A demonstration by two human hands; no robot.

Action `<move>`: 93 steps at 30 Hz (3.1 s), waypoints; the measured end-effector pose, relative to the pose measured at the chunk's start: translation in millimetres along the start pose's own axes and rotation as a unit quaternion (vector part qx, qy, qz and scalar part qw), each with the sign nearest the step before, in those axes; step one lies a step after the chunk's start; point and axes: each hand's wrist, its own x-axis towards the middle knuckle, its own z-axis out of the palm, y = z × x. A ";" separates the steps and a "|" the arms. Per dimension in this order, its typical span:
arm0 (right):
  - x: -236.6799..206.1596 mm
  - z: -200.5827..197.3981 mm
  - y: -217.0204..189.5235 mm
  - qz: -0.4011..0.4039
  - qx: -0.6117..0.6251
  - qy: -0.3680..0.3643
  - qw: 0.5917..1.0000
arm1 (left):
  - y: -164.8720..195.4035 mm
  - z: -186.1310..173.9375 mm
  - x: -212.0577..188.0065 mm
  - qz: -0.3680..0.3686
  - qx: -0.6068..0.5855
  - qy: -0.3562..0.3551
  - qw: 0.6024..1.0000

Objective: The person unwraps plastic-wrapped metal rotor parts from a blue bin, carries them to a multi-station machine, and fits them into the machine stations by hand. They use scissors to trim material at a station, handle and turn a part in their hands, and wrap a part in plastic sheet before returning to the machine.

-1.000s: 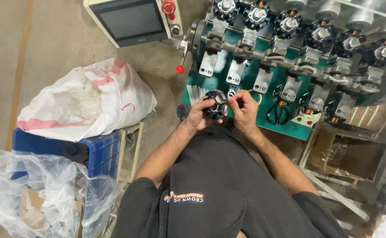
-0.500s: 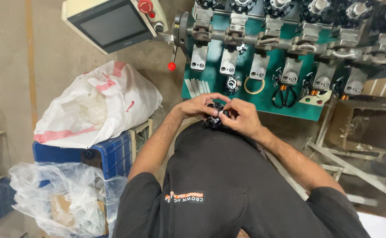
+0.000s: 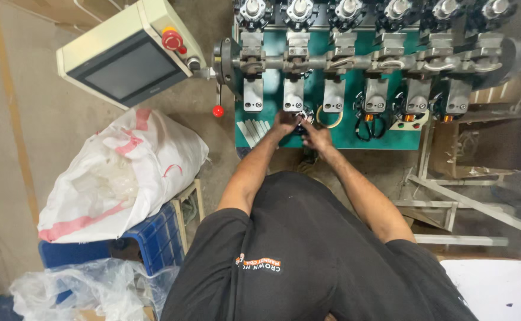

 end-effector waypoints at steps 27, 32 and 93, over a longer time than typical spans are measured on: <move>-295.9 -461.0 307.3 0.057 0.540 0.612 0.574 | 22.3 125.5 32.0 -0.044 0.275 0.020 0.960; -317.2 -507.8 341.8 -0.007 0.655 0.628 0.421 | 17.9 140.6 22.7 -0.097 0.259 0.008 0.961; -34.7 -44.5 75.3 0.047 0.129 -0.142 0.980 | -12.0 -41.9 -103.7 0.019 -0.236 -0.269 0.934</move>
